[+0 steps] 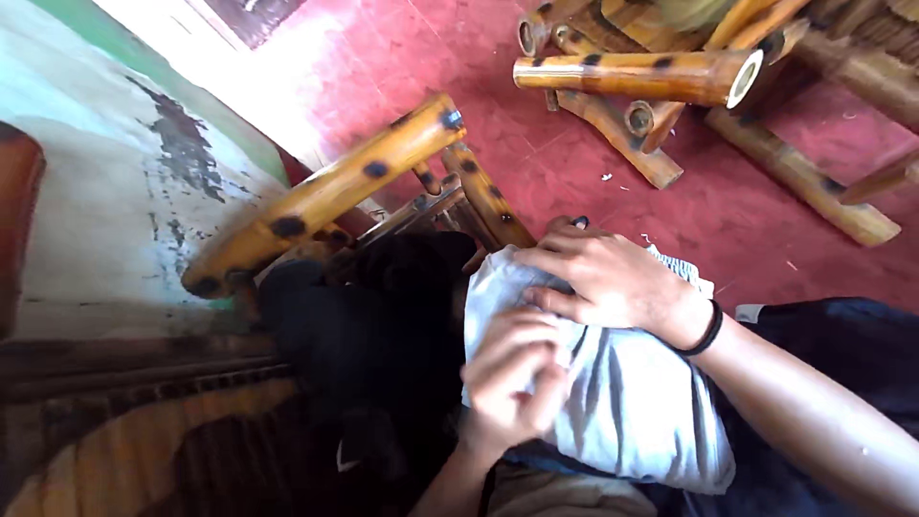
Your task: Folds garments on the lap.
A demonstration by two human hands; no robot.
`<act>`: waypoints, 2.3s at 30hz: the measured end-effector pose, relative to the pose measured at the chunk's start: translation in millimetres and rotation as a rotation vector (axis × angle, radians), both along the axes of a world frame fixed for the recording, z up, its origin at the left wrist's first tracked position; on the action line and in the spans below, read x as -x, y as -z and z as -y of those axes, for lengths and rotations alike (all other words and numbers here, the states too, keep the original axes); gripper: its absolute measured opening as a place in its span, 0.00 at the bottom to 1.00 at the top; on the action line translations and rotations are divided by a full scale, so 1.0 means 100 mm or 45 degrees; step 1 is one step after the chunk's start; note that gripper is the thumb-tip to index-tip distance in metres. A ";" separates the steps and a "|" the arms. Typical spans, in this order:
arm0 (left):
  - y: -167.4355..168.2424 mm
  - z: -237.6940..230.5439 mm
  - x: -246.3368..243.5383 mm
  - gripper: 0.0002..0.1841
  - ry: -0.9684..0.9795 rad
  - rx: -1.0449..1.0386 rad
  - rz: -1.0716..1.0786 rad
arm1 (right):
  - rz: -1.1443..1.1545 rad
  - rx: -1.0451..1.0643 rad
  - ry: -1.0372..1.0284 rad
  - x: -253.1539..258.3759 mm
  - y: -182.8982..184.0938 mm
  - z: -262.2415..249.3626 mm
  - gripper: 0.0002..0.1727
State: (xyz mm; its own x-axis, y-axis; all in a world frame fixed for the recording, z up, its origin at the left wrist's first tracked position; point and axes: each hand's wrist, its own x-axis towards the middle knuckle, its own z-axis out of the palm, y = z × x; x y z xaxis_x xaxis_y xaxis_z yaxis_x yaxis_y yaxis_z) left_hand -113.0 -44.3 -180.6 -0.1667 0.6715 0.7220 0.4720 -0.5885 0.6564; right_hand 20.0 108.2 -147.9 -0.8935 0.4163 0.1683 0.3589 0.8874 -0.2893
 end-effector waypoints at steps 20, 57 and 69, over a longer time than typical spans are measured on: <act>0.41 0.77 0.43 0.42 0.135 1.288 1.070 | 0.261 0.131 0.108 0.19 -0.15 0.31 0.41; 0.18 1.44 1.31 0.15 -0.175 2.093 -0.116 | 0.182 -0.310 -0.343 -0.31 -0.38 0.92 0.32; -1.54 1.28 1.99 0.08 -0.594 0.295 0.154 | -0.158 -0.139 -0.428 -0.11 -0.49 1.07 0.31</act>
State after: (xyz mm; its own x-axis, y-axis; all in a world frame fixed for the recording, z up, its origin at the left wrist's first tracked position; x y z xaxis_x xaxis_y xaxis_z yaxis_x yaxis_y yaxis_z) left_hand -312.2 -172.2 -26.2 -0.5589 0.6454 0.5207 0.5617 -0.1673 0.8103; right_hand 31.3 1.6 -99.0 -0.9472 0.0766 0.3113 0.0102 0.9777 -0.2095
